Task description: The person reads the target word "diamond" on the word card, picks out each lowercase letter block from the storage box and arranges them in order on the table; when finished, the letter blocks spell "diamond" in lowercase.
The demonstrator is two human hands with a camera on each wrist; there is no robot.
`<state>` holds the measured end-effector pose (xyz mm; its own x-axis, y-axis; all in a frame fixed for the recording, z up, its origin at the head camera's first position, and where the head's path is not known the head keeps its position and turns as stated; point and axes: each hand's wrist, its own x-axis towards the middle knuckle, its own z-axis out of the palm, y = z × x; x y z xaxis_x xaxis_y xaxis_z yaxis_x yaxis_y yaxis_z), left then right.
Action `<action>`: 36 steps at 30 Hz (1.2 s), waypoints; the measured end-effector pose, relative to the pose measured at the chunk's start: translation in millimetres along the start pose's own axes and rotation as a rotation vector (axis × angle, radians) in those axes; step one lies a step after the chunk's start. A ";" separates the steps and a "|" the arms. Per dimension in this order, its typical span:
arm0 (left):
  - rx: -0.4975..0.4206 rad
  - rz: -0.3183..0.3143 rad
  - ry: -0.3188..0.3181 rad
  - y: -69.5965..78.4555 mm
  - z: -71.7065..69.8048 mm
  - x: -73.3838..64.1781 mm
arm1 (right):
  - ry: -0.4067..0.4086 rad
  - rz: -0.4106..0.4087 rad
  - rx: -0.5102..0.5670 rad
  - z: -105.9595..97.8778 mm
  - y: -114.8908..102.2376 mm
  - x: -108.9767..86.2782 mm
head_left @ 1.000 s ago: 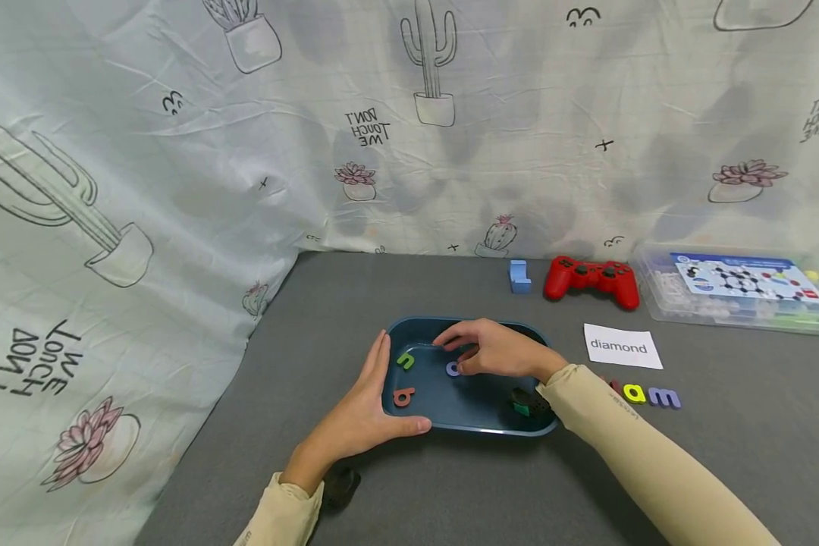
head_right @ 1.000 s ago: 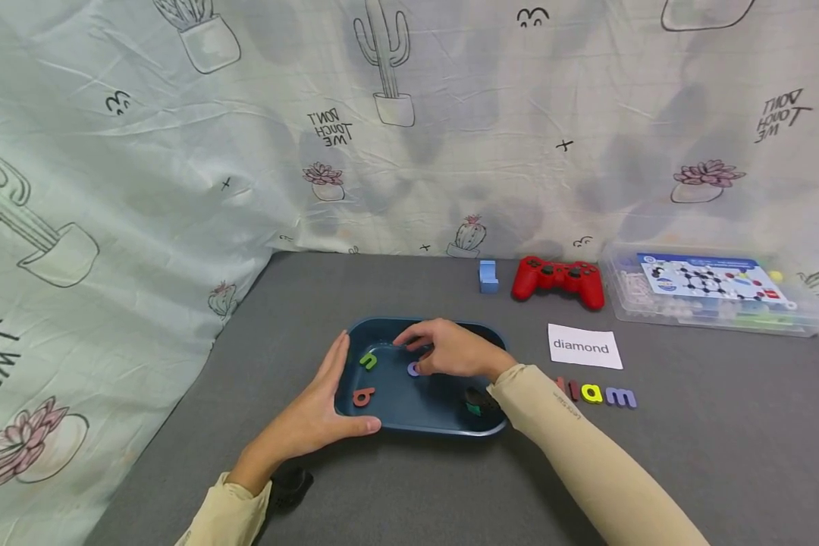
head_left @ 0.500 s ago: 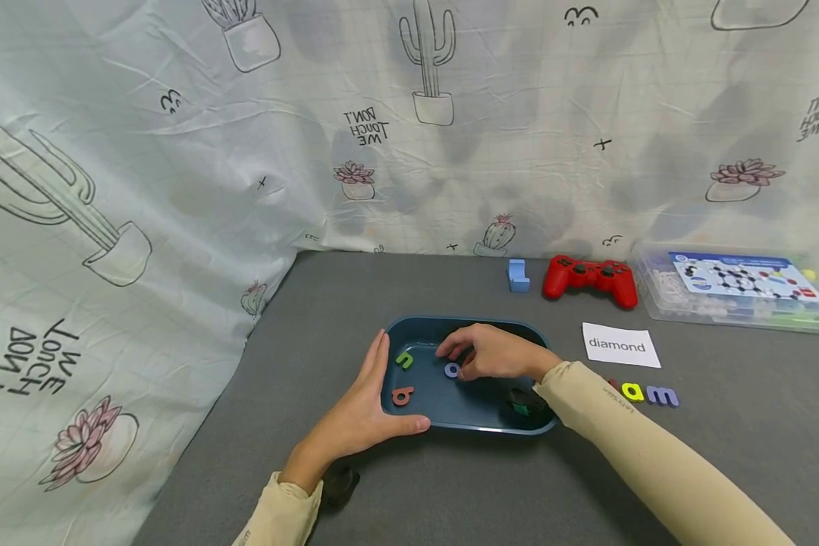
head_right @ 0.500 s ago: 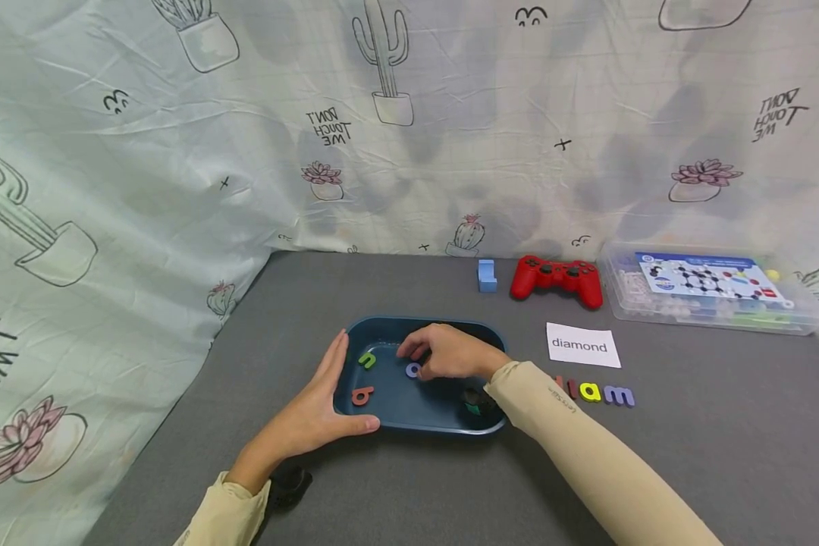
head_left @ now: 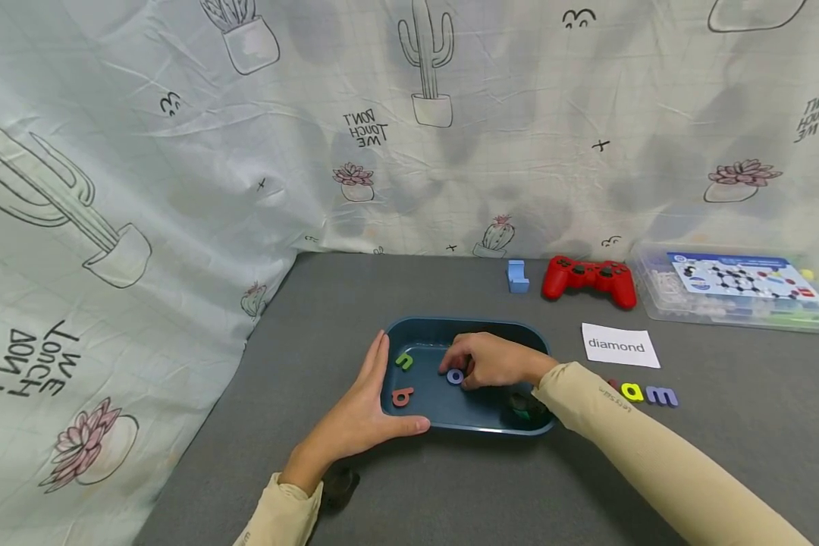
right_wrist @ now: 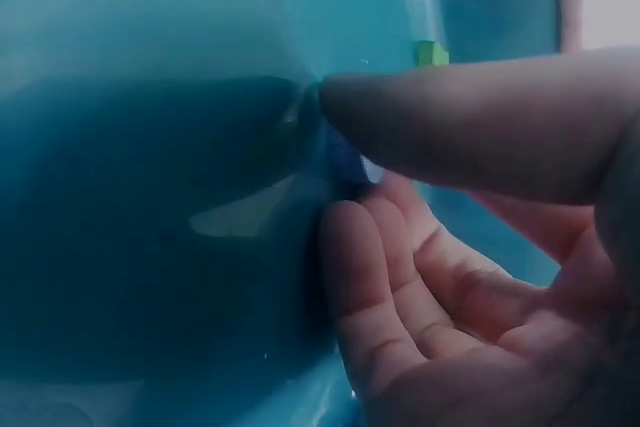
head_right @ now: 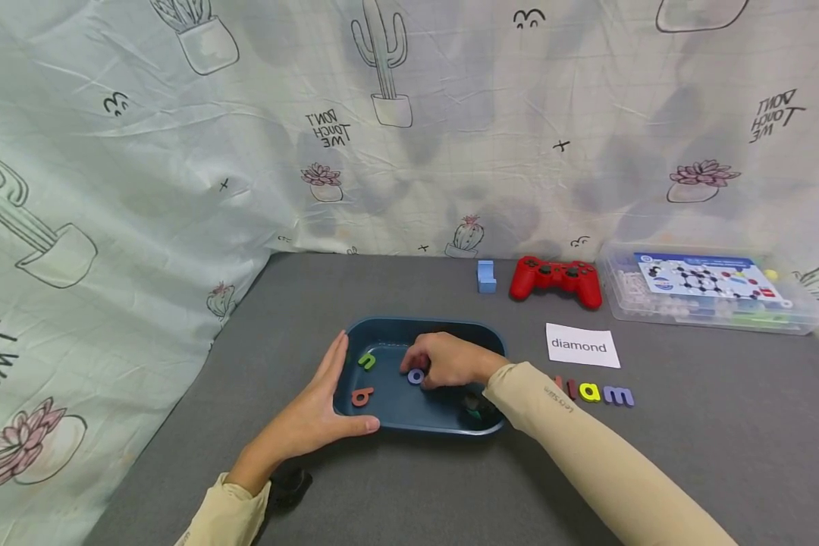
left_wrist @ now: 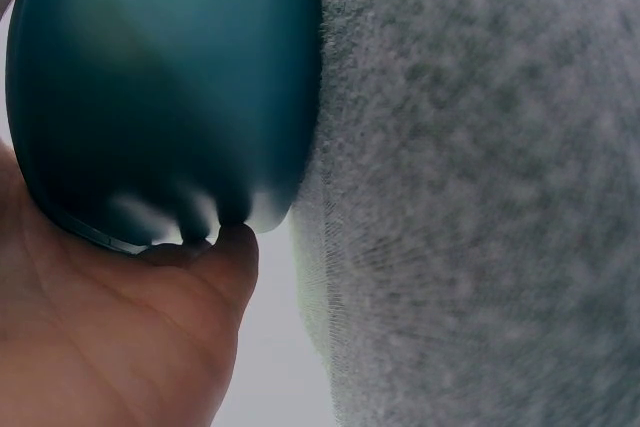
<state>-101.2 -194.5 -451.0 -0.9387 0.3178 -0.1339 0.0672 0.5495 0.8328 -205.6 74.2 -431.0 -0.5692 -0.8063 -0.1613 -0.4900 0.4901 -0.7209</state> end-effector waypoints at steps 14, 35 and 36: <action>-0.007 0.012 0.001 0.4 -1.4 0.6 | 0.021 0.032 -0.010 0.8 -2.1 1.8; 0.007 -0.003 0.009 1.2 1.6 0.2 | 0.174 -0.018 0.322 -16.4 -9.9 -25.5; 0.010 -0.007 0.010 1.5 1.4 0.0 | 0.185 -0.025 0.328 -17.9 -11.0 -27.8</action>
<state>-100.6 -192.7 -450.6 -0.9425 0.3063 -0.1339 0.0643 0.5593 0.8265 -196.3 97.2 -406.6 -0.6843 -0.7282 -0.0381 -0.2847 0.3149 -0.9054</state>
